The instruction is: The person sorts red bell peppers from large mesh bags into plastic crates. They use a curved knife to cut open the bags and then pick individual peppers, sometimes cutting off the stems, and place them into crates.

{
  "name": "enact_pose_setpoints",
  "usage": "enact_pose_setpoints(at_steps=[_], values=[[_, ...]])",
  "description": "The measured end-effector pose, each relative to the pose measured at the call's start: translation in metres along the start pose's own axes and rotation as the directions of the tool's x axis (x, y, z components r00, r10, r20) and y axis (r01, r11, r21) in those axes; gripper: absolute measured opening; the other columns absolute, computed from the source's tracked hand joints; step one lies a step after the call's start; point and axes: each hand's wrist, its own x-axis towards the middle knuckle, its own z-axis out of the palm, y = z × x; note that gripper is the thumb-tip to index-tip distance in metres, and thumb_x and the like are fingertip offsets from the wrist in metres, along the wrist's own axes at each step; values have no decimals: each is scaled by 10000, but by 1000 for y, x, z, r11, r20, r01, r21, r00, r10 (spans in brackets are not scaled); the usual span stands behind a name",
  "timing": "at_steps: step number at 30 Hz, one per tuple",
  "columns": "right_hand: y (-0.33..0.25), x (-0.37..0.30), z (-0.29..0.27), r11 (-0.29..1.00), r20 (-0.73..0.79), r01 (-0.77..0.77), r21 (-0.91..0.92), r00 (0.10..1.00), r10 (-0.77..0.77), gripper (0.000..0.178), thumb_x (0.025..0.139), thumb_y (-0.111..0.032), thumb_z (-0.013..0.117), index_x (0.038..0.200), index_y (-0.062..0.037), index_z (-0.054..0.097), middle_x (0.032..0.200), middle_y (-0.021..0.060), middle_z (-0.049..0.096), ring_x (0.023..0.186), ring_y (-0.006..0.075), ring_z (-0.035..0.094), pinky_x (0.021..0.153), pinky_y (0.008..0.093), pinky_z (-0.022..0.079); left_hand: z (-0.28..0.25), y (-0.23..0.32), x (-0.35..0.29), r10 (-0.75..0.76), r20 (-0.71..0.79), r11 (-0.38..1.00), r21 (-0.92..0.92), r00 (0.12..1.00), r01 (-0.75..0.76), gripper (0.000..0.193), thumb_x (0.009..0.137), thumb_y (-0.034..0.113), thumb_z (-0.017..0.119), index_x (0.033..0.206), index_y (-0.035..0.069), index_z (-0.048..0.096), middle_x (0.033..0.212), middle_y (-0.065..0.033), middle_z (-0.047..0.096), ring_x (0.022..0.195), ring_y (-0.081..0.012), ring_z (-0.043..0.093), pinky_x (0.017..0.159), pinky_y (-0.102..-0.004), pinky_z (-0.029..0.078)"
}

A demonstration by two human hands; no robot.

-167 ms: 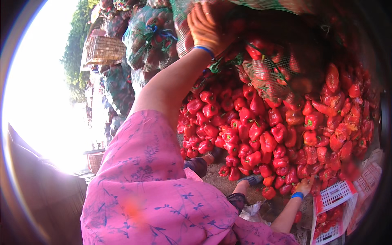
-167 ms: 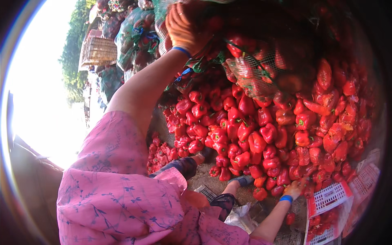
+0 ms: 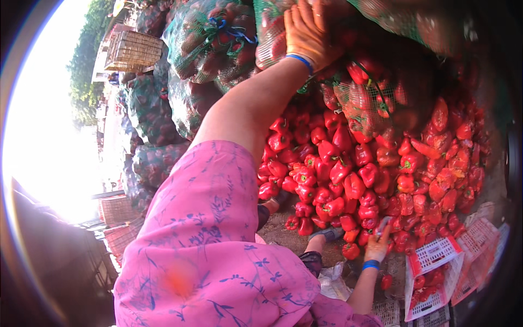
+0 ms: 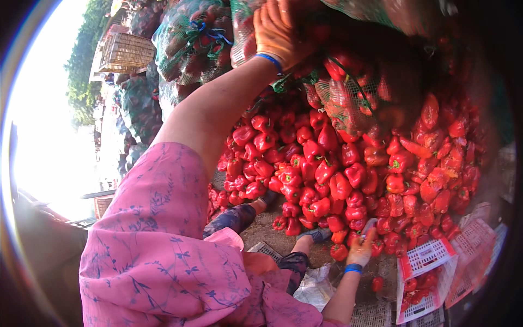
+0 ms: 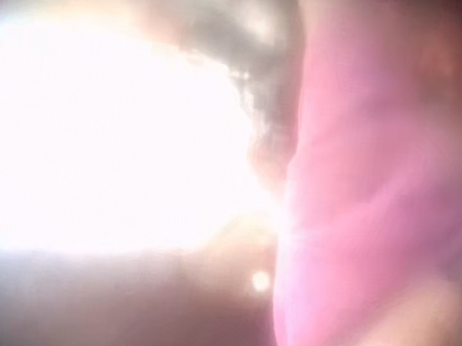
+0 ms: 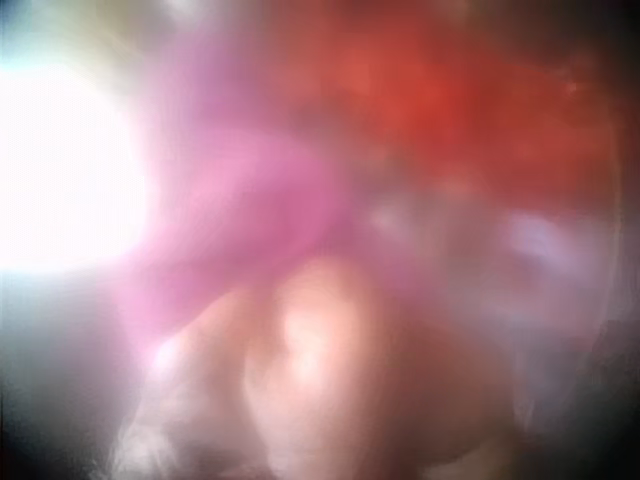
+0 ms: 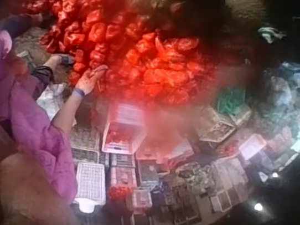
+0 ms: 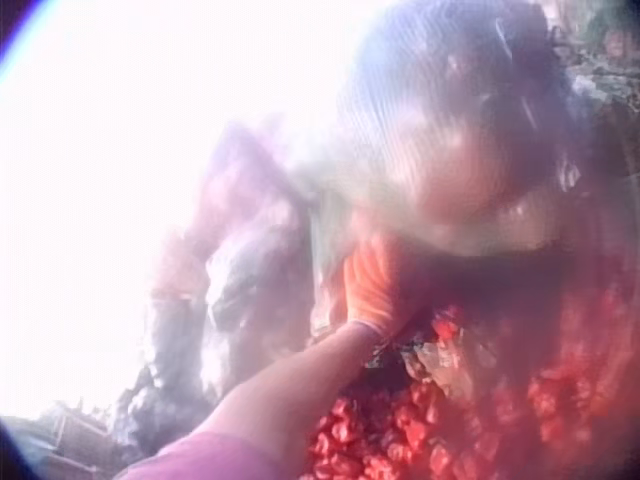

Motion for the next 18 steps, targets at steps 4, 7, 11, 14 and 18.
enact_pose_setpoints(at_steps=[4, 7, 11, 14, 18], values=[[-125, -75, 22, 993, 139, 91, -81, 987, -79, 617, 837, -80, 609, 1433, -21, 461, 1126, 198, 669, 904, 226, 649, 812, 350, 517, 33, -76, -24, 152, -3, 963, 227, 988, -147, 889, 733, 603, 675, 1400, 82, 400, 1307, -188, 516, 1181, -357, 524, 986, -474, 400], [-157, -95, 48, 975, 141, 7, 220, 989, -39, 629, 847, -28, 606, 1447, 15, 420, 938, 81, 643, 709, 151, 594, 633, 312, 508, 5, -111, -45, 297, 107, 954, -67, 949, -291, 723, 749, 474, 706, 1316, 85, 481, 1215, -157, 578, 1061, -349, 580, 925, -441, 444], [-180, -123, 77, 913, 321, -256, 318, 935, 151, 642, 881, -77, 572, 1494, -118, 387, 625, 14, 535, 441, 96, 447, 371, 257, 344, -55, -193, -147, 201, 70, 958, -222, 977, -181, 568, 766, 312, 707, 1262, 89, 541, 1218, -151, 594, 1054, -362, 576, 914, -474, 449], [-182, -140, 101, 941, 371, -233, 246, 919, 131, 573, 883, -71, 584, 1441, -134, 472, 674, 3, 554, 477, 91, 470, 405, 245, 370, -85, -268, -247, -199, 239, 954, -173, 950, 243, 479, 758, 298, 679, 1168, 73, 578, 1113, -147, 619, 1046, -369, 590, 902, -480, 470], [-186, -143, 139, 997, 429, 64, 48, 900, -78, 406, 876, -112, 651, 1276, -49, 617, 764, 0, 592, 549, 83, 504, 475, 234, 414, -120, -365, -374, -553, 416, 831, 209, 722, 516, 577, 807, 359, 681, 1291, 68, 562, 1263, -192, 596, 1145, -379, 575, 978, -469, 461]])
